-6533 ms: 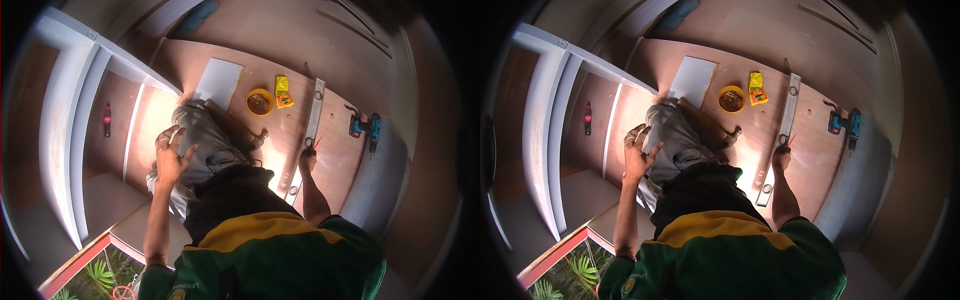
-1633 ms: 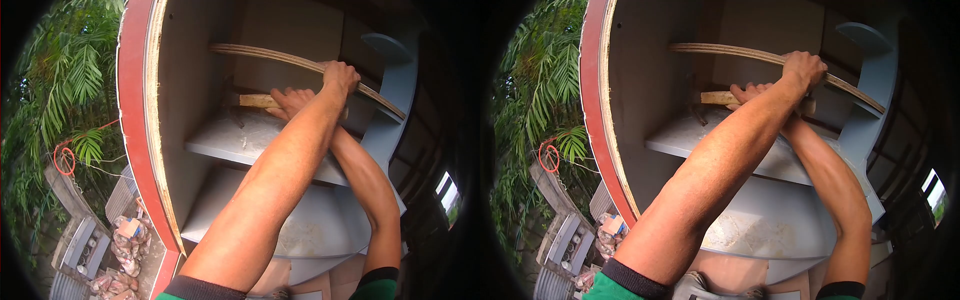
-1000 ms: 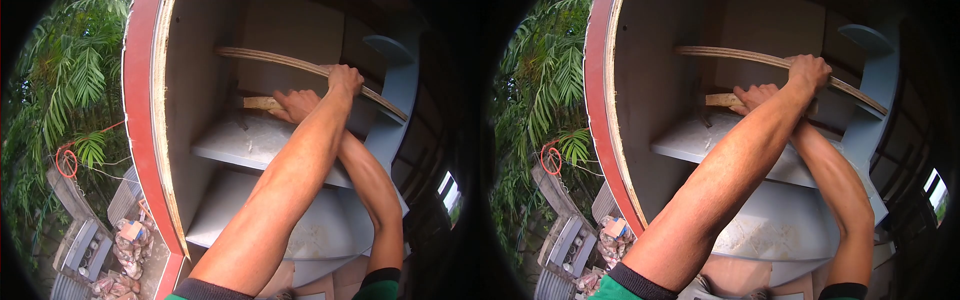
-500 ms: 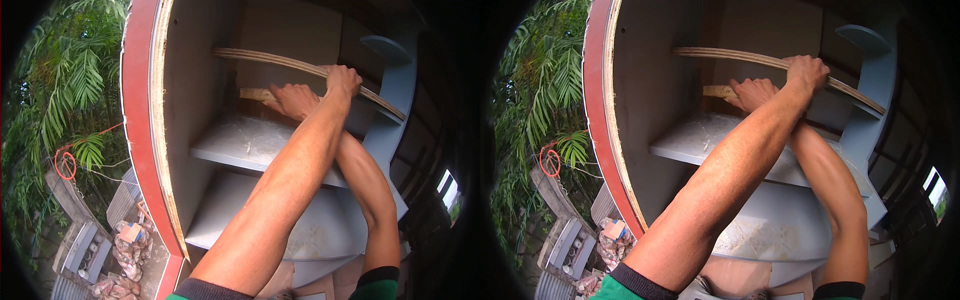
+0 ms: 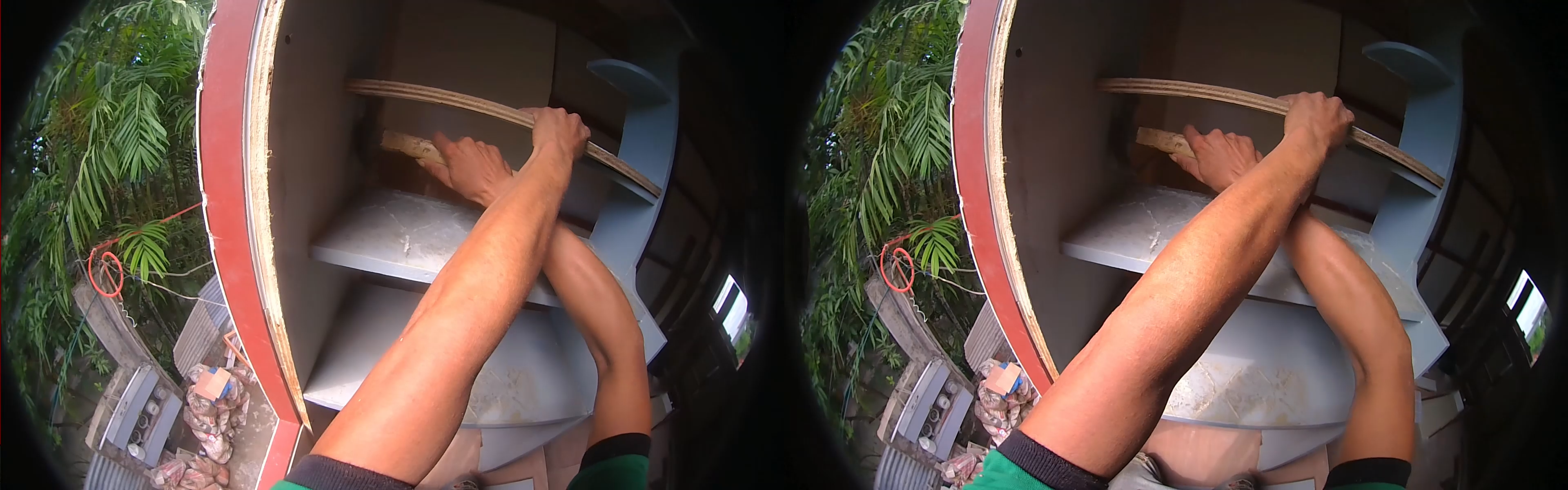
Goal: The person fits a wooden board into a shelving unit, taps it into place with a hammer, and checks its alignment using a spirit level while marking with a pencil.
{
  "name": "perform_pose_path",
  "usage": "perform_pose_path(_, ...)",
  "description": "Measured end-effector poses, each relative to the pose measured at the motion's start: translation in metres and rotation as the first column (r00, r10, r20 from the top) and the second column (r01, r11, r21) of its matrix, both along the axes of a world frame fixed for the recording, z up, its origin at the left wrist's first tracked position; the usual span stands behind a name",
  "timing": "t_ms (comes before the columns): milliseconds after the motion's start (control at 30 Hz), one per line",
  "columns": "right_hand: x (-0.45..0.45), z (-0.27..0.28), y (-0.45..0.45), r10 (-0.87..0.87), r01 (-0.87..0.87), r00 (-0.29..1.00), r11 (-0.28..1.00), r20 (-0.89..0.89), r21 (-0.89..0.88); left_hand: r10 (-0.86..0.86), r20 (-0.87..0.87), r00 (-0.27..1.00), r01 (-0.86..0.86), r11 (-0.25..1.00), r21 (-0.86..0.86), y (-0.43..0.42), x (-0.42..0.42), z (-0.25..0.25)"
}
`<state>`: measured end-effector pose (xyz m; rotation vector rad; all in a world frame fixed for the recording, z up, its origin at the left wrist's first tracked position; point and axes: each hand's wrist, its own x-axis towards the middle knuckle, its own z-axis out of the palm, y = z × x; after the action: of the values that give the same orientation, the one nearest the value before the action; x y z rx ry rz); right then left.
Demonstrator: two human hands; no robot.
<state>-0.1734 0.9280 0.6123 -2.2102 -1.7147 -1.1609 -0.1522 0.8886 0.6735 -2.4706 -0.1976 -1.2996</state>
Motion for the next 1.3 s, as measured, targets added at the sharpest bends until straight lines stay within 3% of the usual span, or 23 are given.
perform_pose_path(100,-0.007,-0.012,-0.004,0.038,-0.036,0.998,0.998,-0.058,0.045,0.006,0.001,1.000,-0.006,1.000,0.013,0.000,0.004,0.000)
perform_pose_path(167,-0.008,-0.010,-0.011,0.038,-0.039,0.999,0.995,-0.013,-0.090,0.005,0.012,1.000,-0.005,1.000,0.027,0.002,0.004,0.001)
perform_pose_path(267,-0.002,-0.011,-0.011,0.026,-0.016,0.997,0.991,0.073,-0.130,0.001,-0.002,1.000,-0.001,1.000,-0.002,0.000,0.006,0.000)
perform_pose_path(533,0.005,-0.006,-0.048,0.054,-0.052,0.998,0.995,0.022,-0.083,0.001,0.047,0.999,-0.003,0.999,0.041,0.004,0.004,-0.002)
perform_pose_path(600,0.032,-0.030,-0.072,0.452,-0.433,0.889,0.881,-0.071,0.189,-0.064,0.014,0.998,0.063,0.997,0.045,0.012,0.003,0.001)
perform_pose_path(633,0.011,-0.023,-0.092,0.169,-0.163,0.975,0.985,-0.147,0.057,-0.175,0.019,0.984,0.174,0.983,0.062,0.019,-0.001,0.004)
perform_pose_path(667,-0.011,-0.018,-0.109,-0.132,0.116,0.973,0.989,-0.191,-0.094,-0.283,0.019,0.959,0.281,0.957,0.076,0.027,-0.009,0.003)
perform_pose_path(733,-0.008,-0.023,-0.138,-0.125,0.124,0.966,0.992,-0.226,-0.021,-0.424,-0.002,0.906,0.422,0.900,0.110,0.034,-0.045,0.011)
perform_pose_path(800,-0.013,-0.022,-0.174,-0.170,0.165,0.919,0.985,-0.357,-0.046,-0.399,0.045,0.916,0.392,0.913,0.115,0.049,-0.084,0.013)
perform_pose_path(833,0.009,-0.030,-0.181,-0.033,0.054,0.900,0.998,-0.434,0.036,-0.418,0.082,0.905,0.411,0.907,0.087,0.058,-0.103,0.008)
perform_pose_path(867,0.020,-0.030,-0.190,-0.054,0.082,0.891,0.996,-0.451,0.043,-0.358,0.133,0.924,0.353,0.934,0.060,0.071,-0.113,0.001)
perform_pose_path(933,0.035,-0.026,-0.204,-0.106,0.059,0.890,0.991,-0.444,-0.118,-0.268,0.197,0.943,0.280,0.960,-0.032,0.078,-0.140,-0.024)
perform_pose_path(1000,0.048,-0.028,-0.207,-0.144,0.071,0.871,0.983,-0.470,-0.169,-0.358,0.300,0.884,0.393,0.917,-0.064,0.071,-0.157,-0.059)
perform_pose_path(1067,0.057,-0.035,-0.207,-0.173,0.072,0.862,0.972,-0.477,-0.223,-0.337,0.272,0.901,0.411,0.864,-0.292,0.048,-0.174,-0.091)
perform_pose_path(1133,0.064,-0.045,-0.203,-0.110,0.043,0.908,0.984,-0.404,-0.171,-0.354,0.266,0.897,0.423,0.862,-0.278,0.054,-0.170,-0.120)
perform_pose_path(1167,0.065,-0.050,-0.199,-0.134,0.085,0.929,0.985,-0.345,-0.154,-0.348,0.192,0.918,0.397,0.816,-0.420,0.053,-0.171,-0.128)
perform_pose_path(1300,0.072,-0.071,-0.198,-0.110,0.105,0.903,0.994,-0.415,-0.035,-0.379,0.149,0.913,0.395,0.736,-0.549,0.056,-0.166,-0.150)
